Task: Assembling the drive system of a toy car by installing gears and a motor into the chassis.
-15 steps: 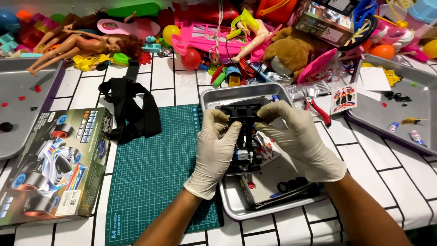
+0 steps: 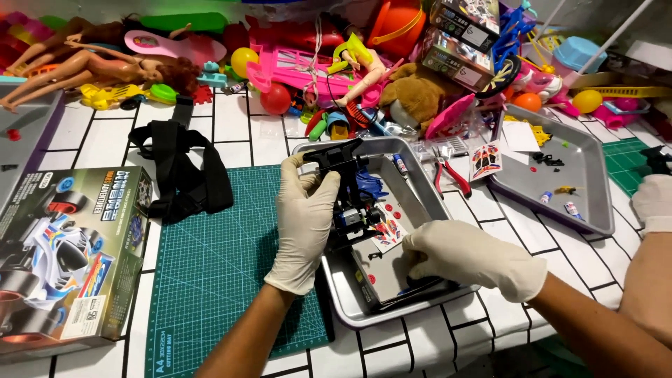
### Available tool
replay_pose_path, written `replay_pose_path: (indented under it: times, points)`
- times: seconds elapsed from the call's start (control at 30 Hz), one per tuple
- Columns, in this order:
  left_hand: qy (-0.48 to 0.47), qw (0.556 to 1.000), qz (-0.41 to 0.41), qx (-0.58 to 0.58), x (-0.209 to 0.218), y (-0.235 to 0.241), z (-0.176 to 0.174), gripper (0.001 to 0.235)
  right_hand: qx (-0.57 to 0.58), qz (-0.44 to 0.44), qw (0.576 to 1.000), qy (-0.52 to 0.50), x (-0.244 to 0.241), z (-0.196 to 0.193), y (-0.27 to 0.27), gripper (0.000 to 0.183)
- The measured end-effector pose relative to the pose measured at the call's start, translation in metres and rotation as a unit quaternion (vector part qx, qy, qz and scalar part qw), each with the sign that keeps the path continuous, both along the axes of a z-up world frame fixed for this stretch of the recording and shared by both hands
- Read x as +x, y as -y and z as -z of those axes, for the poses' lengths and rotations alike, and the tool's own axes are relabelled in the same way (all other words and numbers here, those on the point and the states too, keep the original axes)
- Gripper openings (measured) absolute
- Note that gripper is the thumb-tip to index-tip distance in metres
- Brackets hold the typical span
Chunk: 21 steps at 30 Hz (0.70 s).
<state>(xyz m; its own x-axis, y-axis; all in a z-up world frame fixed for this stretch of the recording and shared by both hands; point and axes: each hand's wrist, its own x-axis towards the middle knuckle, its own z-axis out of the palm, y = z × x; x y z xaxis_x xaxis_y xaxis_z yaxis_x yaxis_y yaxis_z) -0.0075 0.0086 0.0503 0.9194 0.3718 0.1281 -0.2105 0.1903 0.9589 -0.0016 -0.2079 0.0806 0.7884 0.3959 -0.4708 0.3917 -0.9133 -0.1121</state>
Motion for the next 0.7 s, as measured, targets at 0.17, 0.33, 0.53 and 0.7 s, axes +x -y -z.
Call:
replay_pose_path:
  times: [0.17,0.33,0.53,0.7]
  points:
    - [0.007,1.000,-0.014,-0.004,0.003,-0.003,-0.001,0.035,-0.082,-0.062,0.994,-0.021,0.015,0.009,0.004,0.017]
    - [-0.005,1.000,-0.020,-0.003,-0.001,-0.006,-0.009,0.035,-0.081,-0.045,0.994,-0.056,0.010,0.002,-0.001,0.016]
    - [-0.020,0.999,-0.022,-0.034,0.004,-0.008,-0.005,0.027,-0.024,0.019,0.997,-0.066,0.011,0.000,0.000,0.022]
    - [-0.011,0.998,-0.008,-0.066,0.007,-0.012,-0.003,0.021,-0.009,-0.034,0.999,-0.039,0.023,0.002,0.009,0.009]
